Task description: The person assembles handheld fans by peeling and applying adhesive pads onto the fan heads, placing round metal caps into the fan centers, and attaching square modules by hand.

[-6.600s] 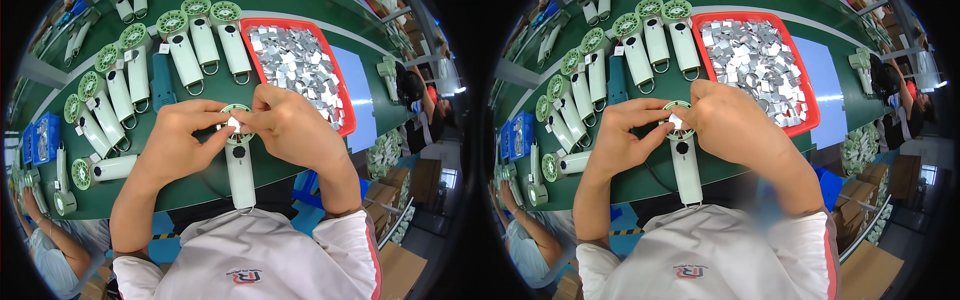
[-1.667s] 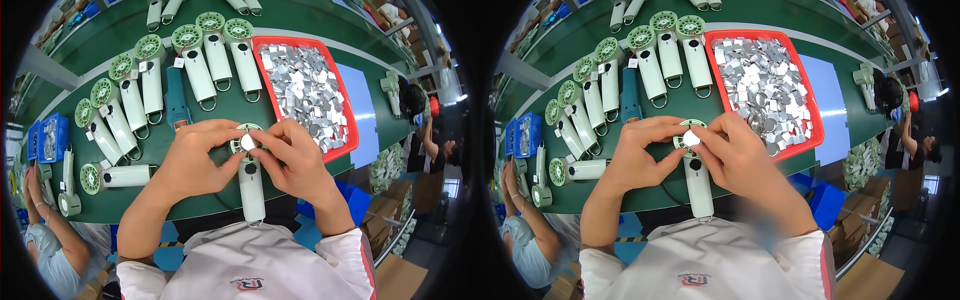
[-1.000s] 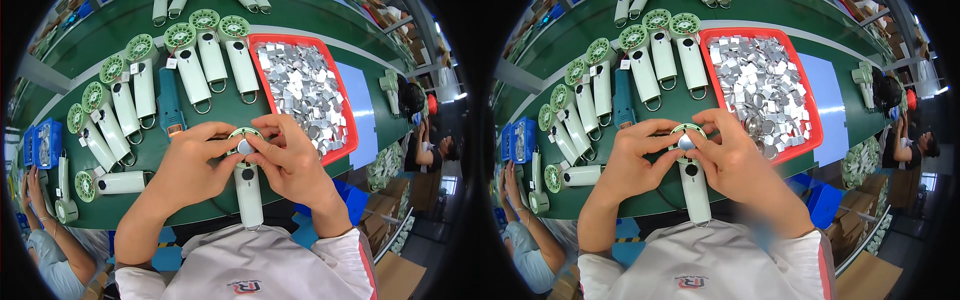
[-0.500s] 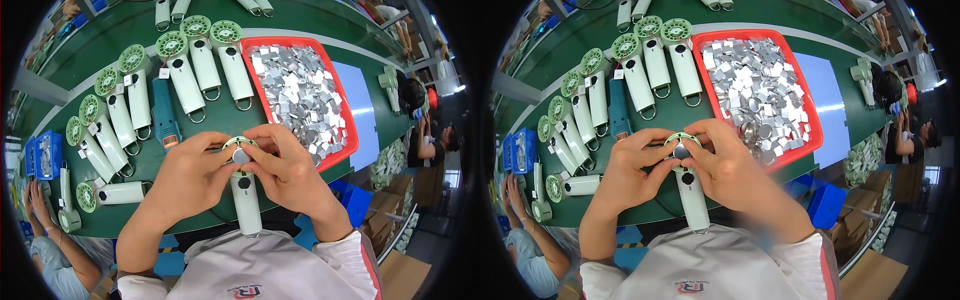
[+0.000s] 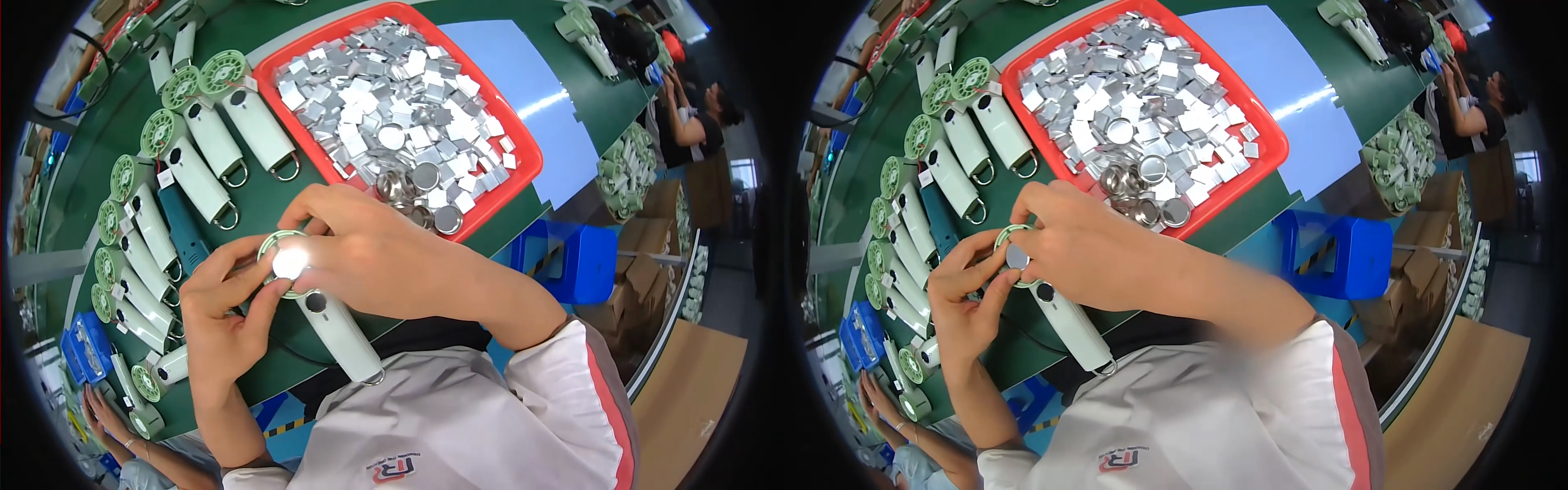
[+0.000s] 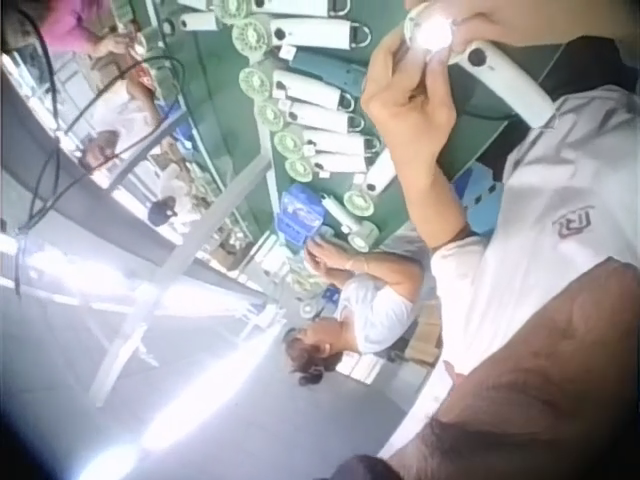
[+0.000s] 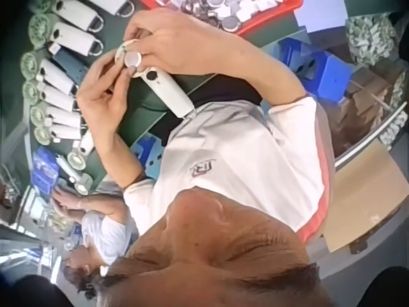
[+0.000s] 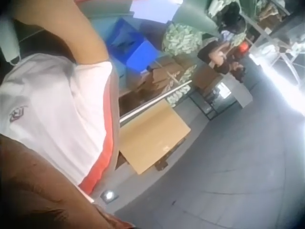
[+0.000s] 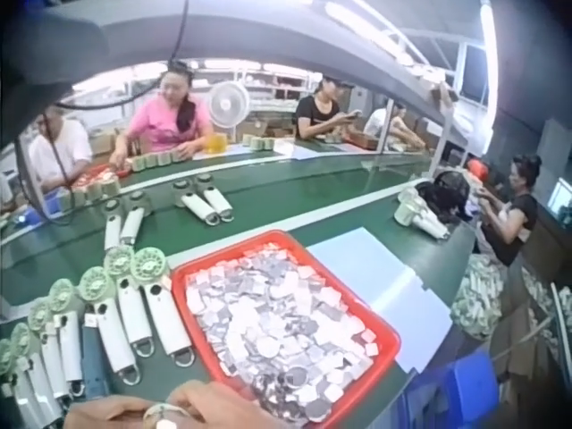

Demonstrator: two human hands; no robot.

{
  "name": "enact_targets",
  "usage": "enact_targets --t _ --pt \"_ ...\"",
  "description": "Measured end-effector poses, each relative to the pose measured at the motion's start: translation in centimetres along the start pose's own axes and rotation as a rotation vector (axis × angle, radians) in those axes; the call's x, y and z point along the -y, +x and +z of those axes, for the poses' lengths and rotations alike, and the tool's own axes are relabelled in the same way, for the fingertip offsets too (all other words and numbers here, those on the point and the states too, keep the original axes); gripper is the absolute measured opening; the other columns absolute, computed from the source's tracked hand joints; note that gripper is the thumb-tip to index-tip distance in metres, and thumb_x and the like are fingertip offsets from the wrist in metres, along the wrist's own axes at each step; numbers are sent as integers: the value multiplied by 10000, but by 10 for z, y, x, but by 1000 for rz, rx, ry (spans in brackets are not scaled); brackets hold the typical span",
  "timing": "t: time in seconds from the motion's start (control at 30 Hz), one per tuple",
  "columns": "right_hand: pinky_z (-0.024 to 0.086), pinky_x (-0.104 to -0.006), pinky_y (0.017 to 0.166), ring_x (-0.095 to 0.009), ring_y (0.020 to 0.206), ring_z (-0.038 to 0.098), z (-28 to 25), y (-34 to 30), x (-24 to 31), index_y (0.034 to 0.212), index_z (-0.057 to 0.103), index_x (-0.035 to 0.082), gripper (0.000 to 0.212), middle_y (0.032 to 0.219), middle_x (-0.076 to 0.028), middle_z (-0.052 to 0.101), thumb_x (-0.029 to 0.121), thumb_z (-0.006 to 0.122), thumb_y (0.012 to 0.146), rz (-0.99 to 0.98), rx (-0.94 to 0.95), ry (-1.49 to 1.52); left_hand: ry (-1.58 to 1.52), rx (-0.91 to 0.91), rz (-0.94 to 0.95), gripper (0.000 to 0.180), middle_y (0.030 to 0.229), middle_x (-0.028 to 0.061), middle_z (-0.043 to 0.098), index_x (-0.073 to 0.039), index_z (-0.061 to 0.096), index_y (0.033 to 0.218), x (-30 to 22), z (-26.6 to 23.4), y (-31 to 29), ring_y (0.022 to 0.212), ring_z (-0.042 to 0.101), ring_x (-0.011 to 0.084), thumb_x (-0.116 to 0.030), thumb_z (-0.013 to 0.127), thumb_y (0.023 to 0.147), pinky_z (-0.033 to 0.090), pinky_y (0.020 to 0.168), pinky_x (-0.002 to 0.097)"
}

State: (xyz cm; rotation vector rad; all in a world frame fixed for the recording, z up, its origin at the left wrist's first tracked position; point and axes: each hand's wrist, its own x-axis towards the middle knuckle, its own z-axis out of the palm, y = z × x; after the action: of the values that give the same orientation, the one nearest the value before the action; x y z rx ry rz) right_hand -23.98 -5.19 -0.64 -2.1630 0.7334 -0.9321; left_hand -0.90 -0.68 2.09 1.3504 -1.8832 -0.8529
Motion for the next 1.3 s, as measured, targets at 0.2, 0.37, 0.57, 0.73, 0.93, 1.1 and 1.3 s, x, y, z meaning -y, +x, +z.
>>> enact_targets --t 0.2,0.37,0.57,0.73,0.93,1.1,1.3 --pt "547 -408 861 -258 917 712 6 -1 -5 1095 756 10 280 1184 -151 660 114 879 867 12 -32 4 18 26 -3 365 1212 205 779 40 821 1192 1 -4 1 1049 788 300 87 808 830 617 933 355" --pt "568 -408 838 -262 919 711 6 0 -7 1096 757 -9 295 1182 -148 664 125 885 866 -2 -32 4 29 41 -9 355 1229 213 774 52 815 1201 0 -5 0 1056 789 301 86 800 847 621 927 350" --pt "582 -416 819 -287 925 713 2 2 1 1089 758 -9 264 1174 -157 661 120 867 885 17 -5 -9 10 51 3 354 1237 218 770 53 809 1218 -1 -6 0 1054 792 297 85 796 866 631 916 345" --pt "596 -418 812 -309 931 715 -2 8 1 1011 798 0 194 1135 -170 692 96 856 853 12 77 -98 31 41 12 335 1235 197 776 34 821 1190 0 -4 0 1040 800 302 79 802 859 629 902 346" --pt "617 -418 776 -319 958 728 -15 20 21 1031 826 36 206 1095 -139 729 113 829 840 87 230 -340 97 49 59 320 1199 177 781 9 819 1150 -1 -7 -1 990 808 333 53 791 835 611 858 365" --pt "616 -398 765 -295 939 729 -19 29 29 1062 824 45 220 1099 -109 724 153 844 873 87 313 -423 49 -4 98 280 1190 174 780 16 818 1145 4 -4 1 959 800 317 35 784 868 609 818 364" --pt "613 -410 730 -276 867 741 -15 28 36 1074 829 41 219 1098 -93 730 170 851 899 103 290 -427 80 -18 82 239 1180 161 777 0 820 1165 3 -2 -5 916 772 317 -20 775 932 609 827 374"
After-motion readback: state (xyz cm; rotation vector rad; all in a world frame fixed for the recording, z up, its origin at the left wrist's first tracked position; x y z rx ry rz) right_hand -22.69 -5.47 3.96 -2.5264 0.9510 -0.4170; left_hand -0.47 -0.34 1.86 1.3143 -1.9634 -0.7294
